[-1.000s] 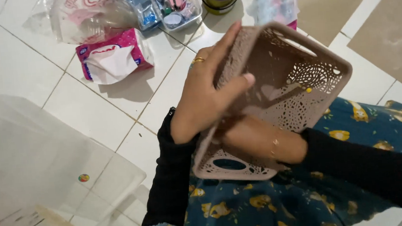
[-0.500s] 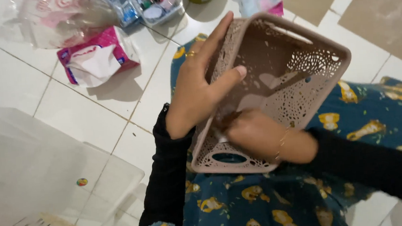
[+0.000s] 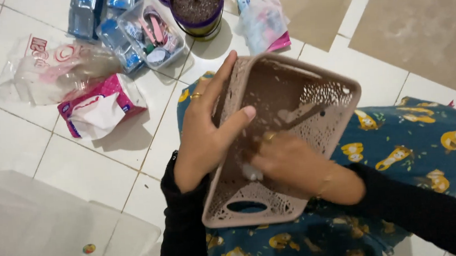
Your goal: Cleaning various plastic storage containers and baskets using wet wipes on the floor.
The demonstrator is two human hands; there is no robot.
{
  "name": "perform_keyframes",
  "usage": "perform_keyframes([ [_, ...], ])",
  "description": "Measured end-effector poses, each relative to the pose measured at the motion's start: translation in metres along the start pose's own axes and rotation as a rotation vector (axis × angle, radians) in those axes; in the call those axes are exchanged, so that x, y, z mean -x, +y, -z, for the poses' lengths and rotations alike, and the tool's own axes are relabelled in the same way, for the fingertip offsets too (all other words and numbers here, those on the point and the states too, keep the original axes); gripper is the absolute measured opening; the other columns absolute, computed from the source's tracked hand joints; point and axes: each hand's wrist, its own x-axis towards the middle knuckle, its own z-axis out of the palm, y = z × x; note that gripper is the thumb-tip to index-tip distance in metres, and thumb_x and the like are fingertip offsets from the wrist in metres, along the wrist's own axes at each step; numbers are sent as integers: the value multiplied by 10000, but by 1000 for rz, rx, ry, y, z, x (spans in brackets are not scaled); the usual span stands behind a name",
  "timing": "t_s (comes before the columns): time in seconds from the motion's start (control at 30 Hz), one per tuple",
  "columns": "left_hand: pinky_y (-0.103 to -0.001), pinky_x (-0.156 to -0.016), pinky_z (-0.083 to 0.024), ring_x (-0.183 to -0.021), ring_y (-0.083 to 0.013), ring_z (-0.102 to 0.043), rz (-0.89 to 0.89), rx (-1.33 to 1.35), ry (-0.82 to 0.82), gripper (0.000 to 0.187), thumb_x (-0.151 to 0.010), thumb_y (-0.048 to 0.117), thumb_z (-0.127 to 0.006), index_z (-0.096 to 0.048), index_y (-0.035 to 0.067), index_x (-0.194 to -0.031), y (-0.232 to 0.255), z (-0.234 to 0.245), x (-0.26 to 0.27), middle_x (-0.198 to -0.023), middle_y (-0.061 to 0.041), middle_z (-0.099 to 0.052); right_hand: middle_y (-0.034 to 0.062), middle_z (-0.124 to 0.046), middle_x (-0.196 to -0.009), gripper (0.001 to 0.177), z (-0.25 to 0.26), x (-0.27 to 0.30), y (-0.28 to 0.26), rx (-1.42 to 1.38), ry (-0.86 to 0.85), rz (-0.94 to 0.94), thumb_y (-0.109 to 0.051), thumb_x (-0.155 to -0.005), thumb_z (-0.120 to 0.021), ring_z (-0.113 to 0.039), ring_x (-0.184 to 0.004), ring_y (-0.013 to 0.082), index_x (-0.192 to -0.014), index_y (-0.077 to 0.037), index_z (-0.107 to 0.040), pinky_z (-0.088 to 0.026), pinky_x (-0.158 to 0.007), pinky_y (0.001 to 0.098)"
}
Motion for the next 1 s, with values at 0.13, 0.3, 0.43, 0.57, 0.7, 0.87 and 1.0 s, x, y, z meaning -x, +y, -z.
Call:
perform_keyframes([
  [0.13, -341, -967, -449, -1124, -243, -589, -19, 15, 0, 689, -954, 445, -576, -346, 297, -1587, 4, 0, 1, -1228, -104, -616, 45, -667, -890, 71, 37, -13, 39, 482, 380, -290, -182, -1044, -664, -604, -675, 166, -982, -151, -679, -447, -476, 279],
  [0.3, -376, -995, -487, -1166, -257, -562, -45, -17, 72, 737, -913, 507, -582, -321, 362, -1586, -2, -11, 9, -1265, -145, -613, 20, -673, -896, 109, -16, 9, 47, 450, 15, -581, -200, -912, -641, -675, -680, 173, -950, -180, -741, -556, -478, 288],
  [0.43, -440, -1112, -490, -1296, -256, -518, -123, 104, 175, 770, -880, 537, -575, -353, 313, -1582, 0, -20, 13, -1357, -129, -583, -9, -652, -727, 124, -29, 20, 6, 439, -74, -610, -132, -928, -681, -615, -622, 137, -816, -175, -710, -477, -495, 278],
  [0.57, -422, -1106, -549, -1272, -254, -541, -140, 167, 209, 777, -872, 572, -584, -400, 283, -1570, 12, -24, 16, -1321, -128, -567, 73, -620, -627, 253, -39, 27, -17, 221, 124, -606, -41, -864, -743, -585, -582, 242, -655, -160, -663, -479, -503, 364],
  [0.7, -425, -1129, -657, -1316, -236, -524, -268, 242, 233, 753, -954, 533, -602, -348, 262, -1609, 23, -21, 14, -1377, -121, -491, -5, -512, -458, 400, -48, 33, -21, 81, -104, -635, -105, -792, -745, -510, -405, 225, -476, -258, -554, -410, -402, 385],
  [0.87, -395, -1537, -419, -1626, -203, -510, -550, 205, 296, 953, -823, 463, -709, -381, 288, -1700, 46, -22, -13, -1671, -90, -515, 160, -727, -1113, 475, 37, 26, 29, 220, 71, -776, -329, -922, -577, -713, -913, 406, -1354, -131, -584, -548, -710, 491],
  [1.0, -341, -1373, -459, -1468, -90, -485, -911, 546, 354, 941, -669, 345, -770, -540, 306, -1581, 61, -54, -79, -1525, 64, -514, 168, -699, -1094, 368, 42, 13, 82, 228, 251, -852, -270, -916, -589, -672, -951, 399, -1247, -113, -620, -525, -761, 498],
])
